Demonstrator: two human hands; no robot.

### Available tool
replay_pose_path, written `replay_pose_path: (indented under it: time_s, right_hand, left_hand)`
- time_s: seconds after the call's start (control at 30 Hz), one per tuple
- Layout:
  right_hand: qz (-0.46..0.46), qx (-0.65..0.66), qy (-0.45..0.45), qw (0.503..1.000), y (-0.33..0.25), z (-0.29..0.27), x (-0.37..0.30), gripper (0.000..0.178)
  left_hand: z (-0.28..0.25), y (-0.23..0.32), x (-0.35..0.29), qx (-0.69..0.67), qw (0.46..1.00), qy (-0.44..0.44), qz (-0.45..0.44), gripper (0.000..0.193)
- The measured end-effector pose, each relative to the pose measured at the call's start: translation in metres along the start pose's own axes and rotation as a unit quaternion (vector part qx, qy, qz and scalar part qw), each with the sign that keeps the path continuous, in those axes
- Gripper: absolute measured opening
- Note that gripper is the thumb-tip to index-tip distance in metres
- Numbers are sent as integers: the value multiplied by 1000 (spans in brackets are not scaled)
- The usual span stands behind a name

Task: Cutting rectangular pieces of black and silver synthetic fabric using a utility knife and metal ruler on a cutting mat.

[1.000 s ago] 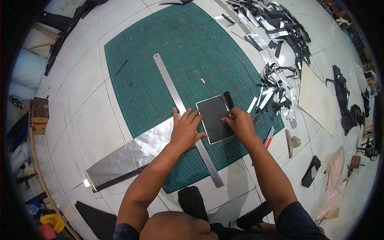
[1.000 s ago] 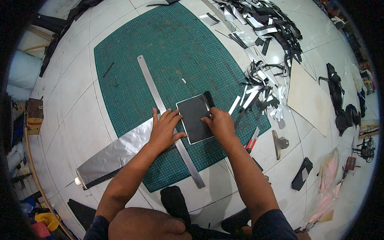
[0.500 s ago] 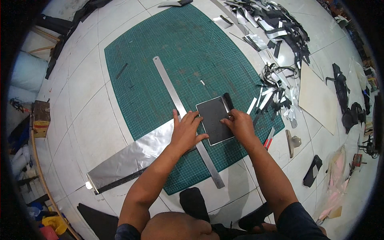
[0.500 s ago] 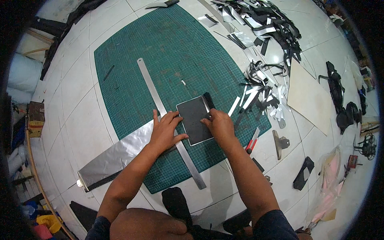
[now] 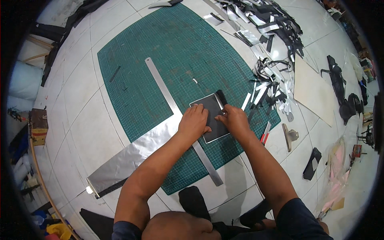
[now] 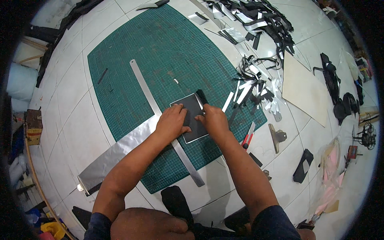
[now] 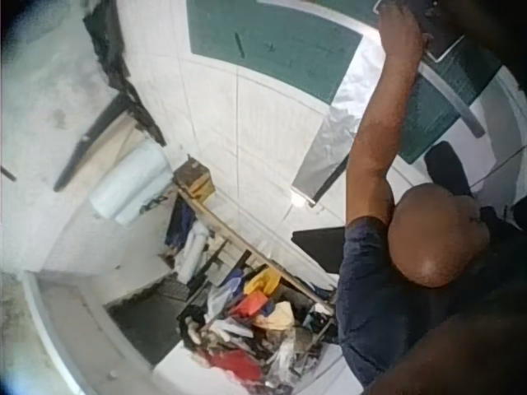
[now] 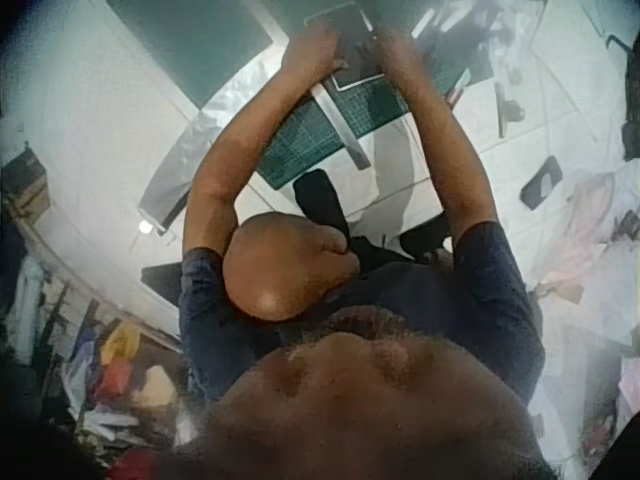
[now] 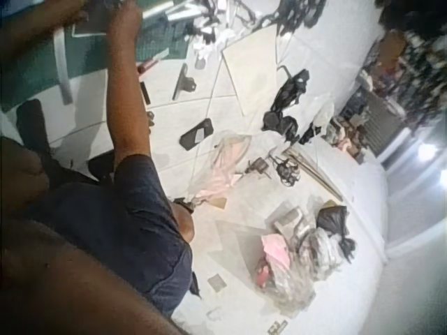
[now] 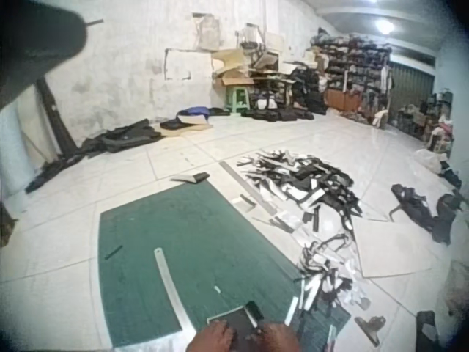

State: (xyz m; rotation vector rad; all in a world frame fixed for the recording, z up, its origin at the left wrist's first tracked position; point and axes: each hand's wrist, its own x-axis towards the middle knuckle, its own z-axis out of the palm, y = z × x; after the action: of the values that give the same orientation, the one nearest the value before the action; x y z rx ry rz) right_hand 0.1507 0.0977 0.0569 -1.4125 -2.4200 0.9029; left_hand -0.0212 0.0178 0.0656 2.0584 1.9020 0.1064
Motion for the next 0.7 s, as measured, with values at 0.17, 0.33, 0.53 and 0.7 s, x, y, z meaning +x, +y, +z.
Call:
replay_pose_path:
  time_s: [0.17, 0.33, 0.53, 0.7]
  right_hand:
    - [8, -25, 18, 999, -3, -7, -7, 33]
    - [-77, -6, 19, 997, -7, 1, -87, 36]
    - [-88, 26, -54, 994, -27, 35, -168, 57]
    - [-27, 5, -77, 997, -37, 41, -166, 63]
  left_hand:
    - [-8, 9, 11, -8, 998, -57, -18, 87]
    - [-9, 9, 16, 8, 995, -93, -21, 89]
    - [-14, 9, 22, 5, 995, -100, -13, 83]
    - [-22, 15, 28, 48, 993, -107, -1, 81]
